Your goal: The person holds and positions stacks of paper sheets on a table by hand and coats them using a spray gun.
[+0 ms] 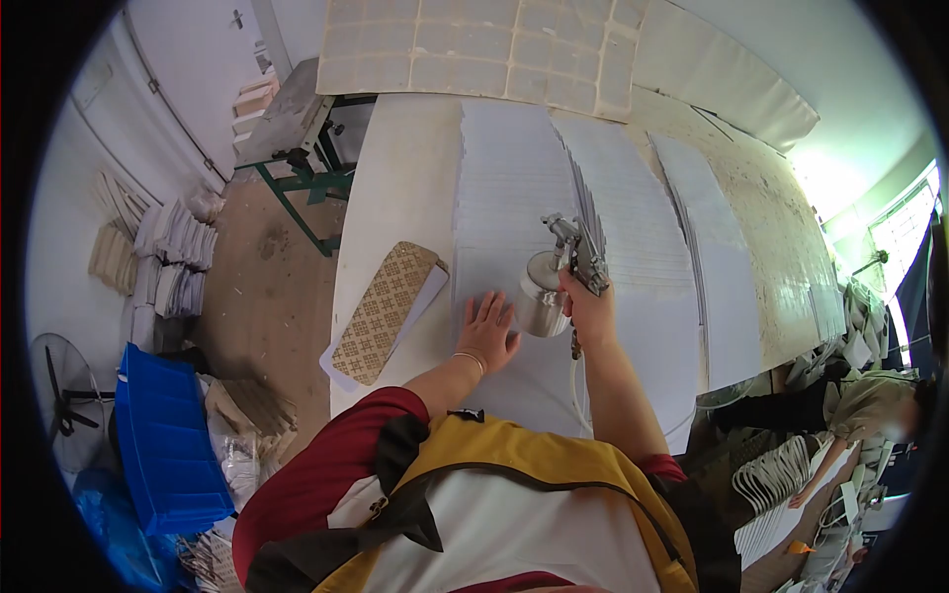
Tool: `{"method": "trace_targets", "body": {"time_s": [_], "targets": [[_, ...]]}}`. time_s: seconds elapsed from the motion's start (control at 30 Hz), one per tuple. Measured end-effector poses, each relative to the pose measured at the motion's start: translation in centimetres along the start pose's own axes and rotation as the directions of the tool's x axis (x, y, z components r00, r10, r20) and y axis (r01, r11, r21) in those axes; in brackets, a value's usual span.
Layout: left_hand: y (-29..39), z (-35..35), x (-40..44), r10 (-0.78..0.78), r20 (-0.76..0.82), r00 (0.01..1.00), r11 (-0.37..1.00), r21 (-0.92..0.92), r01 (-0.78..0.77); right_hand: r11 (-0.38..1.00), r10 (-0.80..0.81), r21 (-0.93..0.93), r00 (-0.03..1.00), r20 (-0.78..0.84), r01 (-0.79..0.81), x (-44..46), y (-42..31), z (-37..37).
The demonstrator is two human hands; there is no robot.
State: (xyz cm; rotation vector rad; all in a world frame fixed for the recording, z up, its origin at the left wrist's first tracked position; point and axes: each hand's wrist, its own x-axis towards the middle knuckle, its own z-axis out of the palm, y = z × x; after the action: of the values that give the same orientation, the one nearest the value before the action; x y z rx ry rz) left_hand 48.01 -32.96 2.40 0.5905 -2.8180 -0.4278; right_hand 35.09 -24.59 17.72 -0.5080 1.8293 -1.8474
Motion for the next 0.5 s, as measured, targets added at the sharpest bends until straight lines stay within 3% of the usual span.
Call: {"method": "trace_targets", "body": {"time_s": [0.27, 0.5], "targets": [[0.0, -0.3, -0.1, 0.016, -0.008, 1.0, 1.0, -0.023, -0.016, 0.996, 0.047, -0.069, 0.997, -0.068, -0.052, 1.2, 0.0, -0.9], [0.0, -0.5, -0.1, 0.007, 0.025, 1.0, 0.999, -0.041, -0.006, 0.995, 0.015, -0.095, 0.999, -0.033, -0.019, 2.4, -1.3, 0.5]]}}
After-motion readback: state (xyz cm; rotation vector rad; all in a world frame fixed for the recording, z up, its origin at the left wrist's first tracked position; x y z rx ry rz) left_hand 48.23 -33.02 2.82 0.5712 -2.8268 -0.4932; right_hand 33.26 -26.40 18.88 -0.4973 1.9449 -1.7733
